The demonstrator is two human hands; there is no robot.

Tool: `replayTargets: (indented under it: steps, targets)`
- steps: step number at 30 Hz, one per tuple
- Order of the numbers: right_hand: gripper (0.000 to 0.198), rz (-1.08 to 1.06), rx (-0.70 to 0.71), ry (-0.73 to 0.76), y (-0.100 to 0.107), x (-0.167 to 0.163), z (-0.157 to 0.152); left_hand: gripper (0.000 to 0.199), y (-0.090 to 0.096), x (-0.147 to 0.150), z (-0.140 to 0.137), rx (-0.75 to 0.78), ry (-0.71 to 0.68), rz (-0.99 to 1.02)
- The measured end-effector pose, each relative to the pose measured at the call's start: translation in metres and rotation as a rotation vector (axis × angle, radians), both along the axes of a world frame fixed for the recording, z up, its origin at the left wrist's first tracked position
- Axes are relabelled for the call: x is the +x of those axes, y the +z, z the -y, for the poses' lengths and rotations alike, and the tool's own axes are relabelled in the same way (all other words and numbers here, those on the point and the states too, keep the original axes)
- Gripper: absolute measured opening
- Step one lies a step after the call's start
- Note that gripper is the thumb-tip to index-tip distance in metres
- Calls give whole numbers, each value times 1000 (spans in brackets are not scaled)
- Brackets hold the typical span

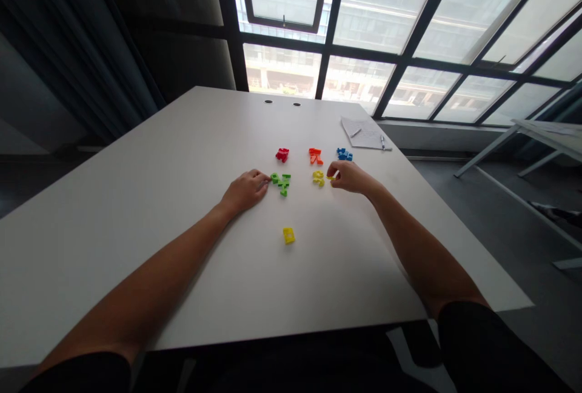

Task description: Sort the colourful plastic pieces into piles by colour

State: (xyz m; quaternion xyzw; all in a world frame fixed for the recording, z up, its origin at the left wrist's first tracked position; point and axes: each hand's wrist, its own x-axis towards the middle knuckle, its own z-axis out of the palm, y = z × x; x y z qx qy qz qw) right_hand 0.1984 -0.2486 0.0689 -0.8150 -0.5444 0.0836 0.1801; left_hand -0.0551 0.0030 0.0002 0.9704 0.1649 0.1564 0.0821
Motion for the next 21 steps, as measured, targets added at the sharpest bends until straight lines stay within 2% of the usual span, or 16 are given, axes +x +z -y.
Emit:
replayTargets:
  steps: [4, 7, 10, 12, 14, 18, 21]
  targets:
    - [14, 24, -44, -81, -13, 13, 0, 36, 0, 0, -1, -6, 5, -7]
    - [12, -121, -20, -147, -19, 23, 1, 36, -1, 0, -1, -9, 4, -4]
    - [12, -255, 70, -249, -14, 36, 9, 35, -2, -1, -2, -9, 2, 4]
    - [11, -212, 102, -308, -8, 44, 17, 34, -2, -1, -2, -6, 2, 7]
    - [11, -175, 51, -314, -3, 50, 23, 34, -2, 0, -1, -6, 1, 7]
    - [23, -197, -177, -210, -5, 48, 24, 35, -1, 0, -1, -8, 1, 1]
    - [27, -15, -240, -111, -13, 40, 15, 34, 0, 0, -1, -4, 1, 1]
